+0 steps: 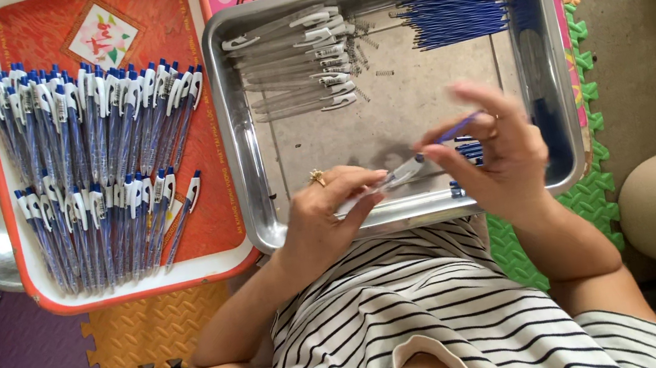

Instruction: The person assembles ballpoint pens by picking up pen barrels, inserting blue ink refills, and securing them together while working on a tray.

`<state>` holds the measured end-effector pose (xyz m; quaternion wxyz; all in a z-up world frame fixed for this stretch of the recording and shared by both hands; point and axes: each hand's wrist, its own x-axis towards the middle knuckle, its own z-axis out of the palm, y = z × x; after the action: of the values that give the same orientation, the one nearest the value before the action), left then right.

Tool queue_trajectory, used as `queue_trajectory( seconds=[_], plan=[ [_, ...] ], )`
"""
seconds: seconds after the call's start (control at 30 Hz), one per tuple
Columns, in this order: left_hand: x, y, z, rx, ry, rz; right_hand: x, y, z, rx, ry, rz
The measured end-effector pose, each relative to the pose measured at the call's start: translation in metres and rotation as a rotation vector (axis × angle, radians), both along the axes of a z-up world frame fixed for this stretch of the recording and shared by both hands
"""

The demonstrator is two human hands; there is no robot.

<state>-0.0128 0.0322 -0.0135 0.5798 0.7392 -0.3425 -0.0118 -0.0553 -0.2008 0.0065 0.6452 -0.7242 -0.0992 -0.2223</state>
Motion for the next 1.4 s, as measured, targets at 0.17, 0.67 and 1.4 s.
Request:
queue_trajectory(
  seconds=[0.17, 0.67, 1.4],
  plan=[
    [-0.007, -0.015, -0.012, -0.191, 0.347, 0.031, 0.019, 0.003, 0.030, -0.536, -0.175, 0.109],
    [-0.001, 0.003, -0.026, -0.233, 0.424, 0.194, -0.019, -0.108, -0.049, -1.423, 0.155, -0.104],
    [0.003, -0.027, -0.006, -0.507, 0.511, 0.099, 0.002, -0.007, -0.008, 0.068, 0.252, 0.305]
  ],
)
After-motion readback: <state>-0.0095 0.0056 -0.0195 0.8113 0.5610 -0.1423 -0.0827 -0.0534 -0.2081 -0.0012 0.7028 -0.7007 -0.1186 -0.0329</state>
